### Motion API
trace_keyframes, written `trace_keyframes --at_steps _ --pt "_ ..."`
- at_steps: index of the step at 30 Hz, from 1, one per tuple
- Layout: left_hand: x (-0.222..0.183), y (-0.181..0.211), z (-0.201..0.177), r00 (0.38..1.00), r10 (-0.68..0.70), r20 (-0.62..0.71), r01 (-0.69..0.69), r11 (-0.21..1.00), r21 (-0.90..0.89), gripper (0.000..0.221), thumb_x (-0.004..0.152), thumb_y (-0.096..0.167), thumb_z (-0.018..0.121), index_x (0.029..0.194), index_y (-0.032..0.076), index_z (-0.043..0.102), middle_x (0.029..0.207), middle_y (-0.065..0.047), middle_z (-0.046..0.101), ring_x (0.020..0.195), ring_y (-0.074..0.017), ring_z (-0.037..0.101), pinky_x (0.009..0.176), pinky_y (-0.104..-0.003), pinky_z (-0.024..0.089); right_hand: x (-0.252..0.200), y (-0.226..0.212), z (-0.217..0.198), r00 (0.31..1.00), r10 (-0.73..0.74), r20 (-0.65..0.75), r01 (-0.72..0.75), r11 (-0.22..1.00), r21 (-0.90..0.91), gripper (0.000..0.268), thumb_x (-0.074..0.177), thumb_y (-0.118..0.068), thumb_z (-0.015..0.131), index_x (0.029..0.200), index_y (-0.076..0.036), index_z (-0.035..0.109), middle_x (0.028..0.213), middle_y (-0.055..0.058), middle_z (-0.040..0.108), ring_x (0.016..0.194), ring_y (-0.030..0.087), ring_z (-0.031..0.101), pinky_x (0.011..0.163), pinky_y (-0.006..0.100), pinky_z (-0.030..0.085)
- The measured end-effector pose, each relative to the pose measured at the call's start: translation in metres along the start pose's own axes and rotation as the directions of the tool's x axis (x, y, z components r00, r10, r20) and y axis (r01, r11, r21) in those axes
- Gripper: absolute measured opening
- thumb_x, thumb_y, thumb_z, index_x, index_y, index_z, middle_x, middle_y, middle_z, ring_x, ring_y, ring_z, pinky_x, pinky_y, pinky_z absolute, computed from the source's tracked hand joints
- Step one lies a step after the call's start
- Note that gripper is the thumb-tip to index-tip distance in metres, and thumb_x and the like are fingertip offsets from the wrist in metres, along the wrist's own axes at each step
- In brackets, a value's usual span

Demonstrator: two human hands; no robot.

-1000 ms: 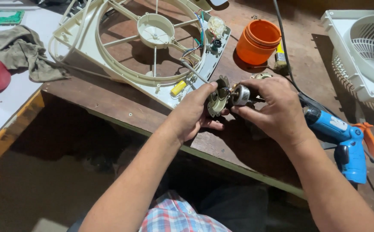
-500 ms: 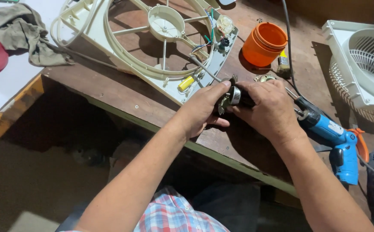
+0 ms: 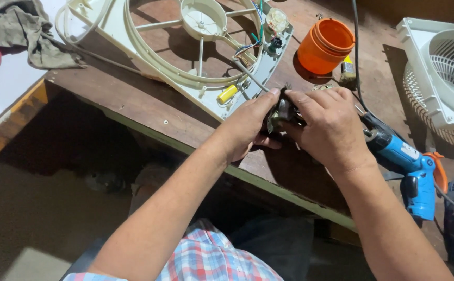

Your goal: Reassembling the internal components of a fan motor, including the stator and housing, on a repair bench.

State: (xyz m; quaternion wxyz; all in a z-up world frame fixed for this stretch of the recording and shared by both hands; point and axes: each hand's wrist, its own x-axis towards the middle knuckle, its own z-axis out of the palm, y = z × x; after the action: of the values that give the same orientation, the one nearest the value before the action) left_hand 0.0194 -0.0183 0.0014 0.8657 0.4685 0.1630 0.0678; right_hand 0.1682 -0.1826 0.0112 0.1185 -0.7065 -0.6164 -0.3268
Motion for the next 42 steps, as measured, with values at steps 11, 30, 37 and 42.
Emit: trace_keyframes --at_steps 11,30,37,42 --pt "0.006 -0.005 -0.002 1.000 0.003 -0.018 -0.003 1.000 -0.018 0.081 0.113 0.055 0.061 0.166 -0.006 0.061 0.156 -0.035 0.070 0.126 -0.0506 0.081 0.085 -0.073 0.073 0.008 -0.007 -0.006 0.997 0.046 0.061 -0.051 0.995 0.083 0.081 0.072 -0.041 0.114 0.144 -0.016 0.087 0.114 0.009 0.082 0.110 0.035 0.084 0.101 0.047 0.059" --pt "0.009 -0.003 -0.008 0.996 -0.094 -0.001 0.094 0.990 -0.105 0.062 0.116 0.049 0.054 0.154 0.000 0.064 0.131 -0.026 0.077 0.103 -0.0416 0.082 0.075 -0.055 0.075 0.012 0.043 -0.071 0.591 0.378 0.713 -0.637 0.761 0.125 0.107 0.086 -0.034 0.098 0.179 -0.011 0.050 0.181 0.020 0.054 0.171 0.041 0.044 0.140 0.061 0.027" --pt "0.020 -0.017 -0.018 0.999 -0.036 0.010 0.037 0.993 -0.109 0.065 0.113 0.052 0.060 0.150 -0.001 0.068 0.126 -0.028 0.081 0.100 -0.0482 0.085 0.079 -0.061 0.078 0.024 0.069 -0.027 0.641 0.156 0.751 -0.481 0.845 0.235 0.106 0.072 -0.031 0.110 0.167 -0.013 0.066 0.182 0.012 0.058 0.177 0.043 0.038 0.145 0.073 0.015" --pt "0.010 -0.009 -0.014 0.999 -0.034 -0.012 0.032 0.992 -0.119 0.063 0.112 0.050 0.061 0.147 -0.001 0.070 0.125 -0.028 0.082 0.101 -0.0476 0.086 0.077 -0.060 0.078 0.001 0.083 -0.001 0.751 0.137 0.646 -0.448 0.824 0.346 0.109 0.060 -0.035 0.116 0.155 -0.003 0.073 0.166 0.020 0.070 0.174 0.044 0.045 0.148 0.066 0.012"
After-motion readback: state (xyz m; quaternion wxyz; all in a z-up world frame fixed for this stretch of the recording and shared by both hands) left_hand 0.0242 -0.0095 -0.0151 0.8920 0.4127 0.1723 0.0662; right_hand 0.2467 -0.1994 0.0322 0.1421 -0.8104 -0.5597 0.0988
